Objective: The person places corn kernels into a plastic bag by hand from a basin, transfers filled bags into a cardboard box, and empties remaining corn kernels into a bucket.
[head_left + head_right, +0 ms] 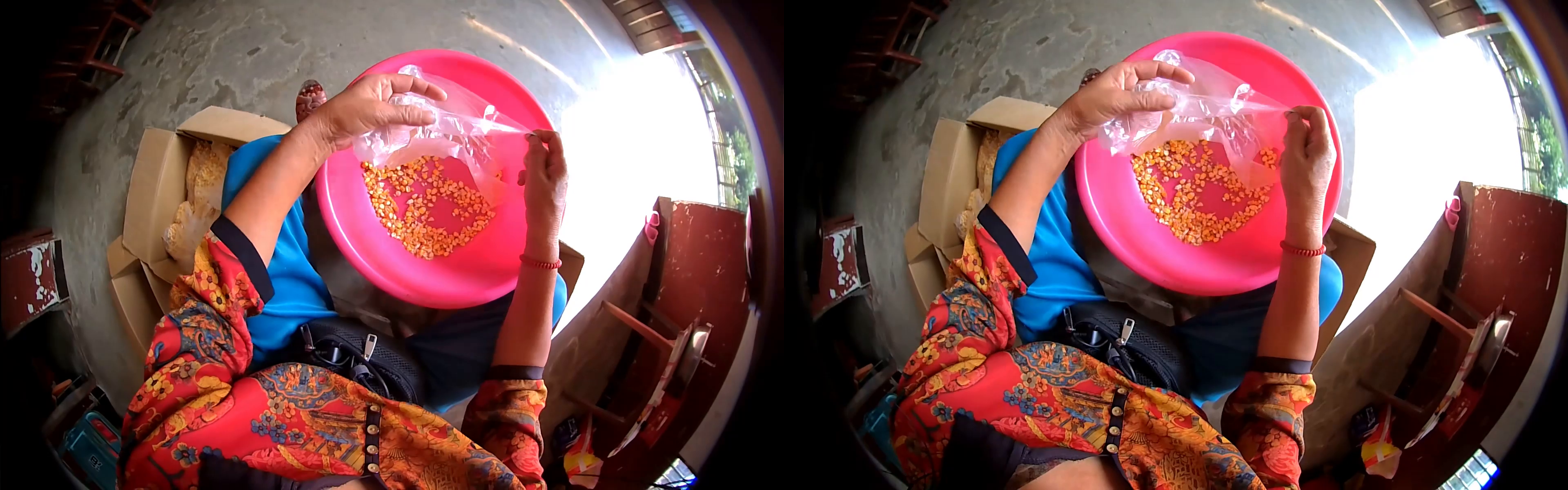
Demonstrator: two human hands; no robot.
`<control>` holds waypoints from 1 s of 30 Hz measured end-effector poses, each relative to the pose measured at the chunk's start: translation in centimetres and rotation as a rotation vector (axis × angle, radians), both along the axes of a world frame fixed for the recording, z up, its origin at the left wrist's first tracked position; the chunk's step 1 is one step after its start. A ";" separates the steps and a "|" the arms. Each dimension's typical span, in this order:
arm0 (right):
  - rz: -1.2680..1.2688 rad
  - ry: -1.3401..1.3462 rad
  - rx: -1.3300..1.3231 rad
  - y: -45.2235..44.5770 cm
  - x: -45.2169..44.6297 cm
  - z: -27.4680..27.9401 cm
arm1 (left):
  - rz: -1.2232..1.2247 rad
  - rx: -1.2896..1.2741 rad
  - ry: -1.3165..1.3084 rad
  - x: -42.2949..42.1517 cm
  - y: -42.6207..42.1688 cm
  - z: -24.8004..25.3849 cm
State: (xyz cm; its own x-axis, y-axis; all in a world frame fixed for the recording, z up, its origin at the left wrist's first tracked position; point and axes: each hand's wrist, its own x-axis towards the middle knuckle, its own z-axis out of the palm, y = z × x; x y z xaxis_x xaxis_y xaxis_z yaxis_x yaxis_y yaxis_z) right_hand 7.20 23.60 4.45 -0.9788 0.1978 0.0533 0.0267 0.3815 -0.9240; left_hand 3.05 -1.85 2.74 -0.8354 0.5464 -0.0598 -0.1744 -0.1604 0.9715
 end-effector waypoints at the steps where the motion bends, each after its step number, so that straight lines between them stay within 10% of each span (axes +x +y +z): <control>1: -0.015 0.002 -0.085 0.2 0.0 0.4 | 0.001 -0.184 0.168 0.1 0.0 -0.4; 5: -0.015 -0.040 -0.150 0.9 0.3 1.3 | 0.052 -0.199 0.055 -0.4 -0.5 -1.8; 11: 0.345 -0.036 0.133 1.7 0.7 0.5 | 0.163 0.642 -0.264 -1.8 -3.7 -1.2; 14: 0.109 0.199 0.378 3.0 0.3 0.9 | 0.888 0.371 -0.247 -2.2 -5.7 1.3; 17: -0.156 0.013 0.596 6.7 0.0 -0.5 | 1.099 0.303 -0.190 -3.6 -10.5 -0.8; 30: -0.084 -0.232 -0.065 8.3 2.8 -1.1 | 0.357 -1.035 0.380 -1.6 -6.3 -4.0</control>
State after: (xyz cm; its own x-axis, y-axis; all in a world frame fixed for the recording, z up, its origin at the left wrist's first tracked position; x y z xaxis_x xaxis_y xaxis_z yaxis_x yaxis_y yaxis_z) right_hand 10.00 31.91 3.33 -0.9431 0.2750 -0.1867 0.2705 0.3088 -0.9118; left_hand 1.50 -8.17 -1.31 -0.9923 0.1119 -0.0527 0.0515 0.7609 0.6469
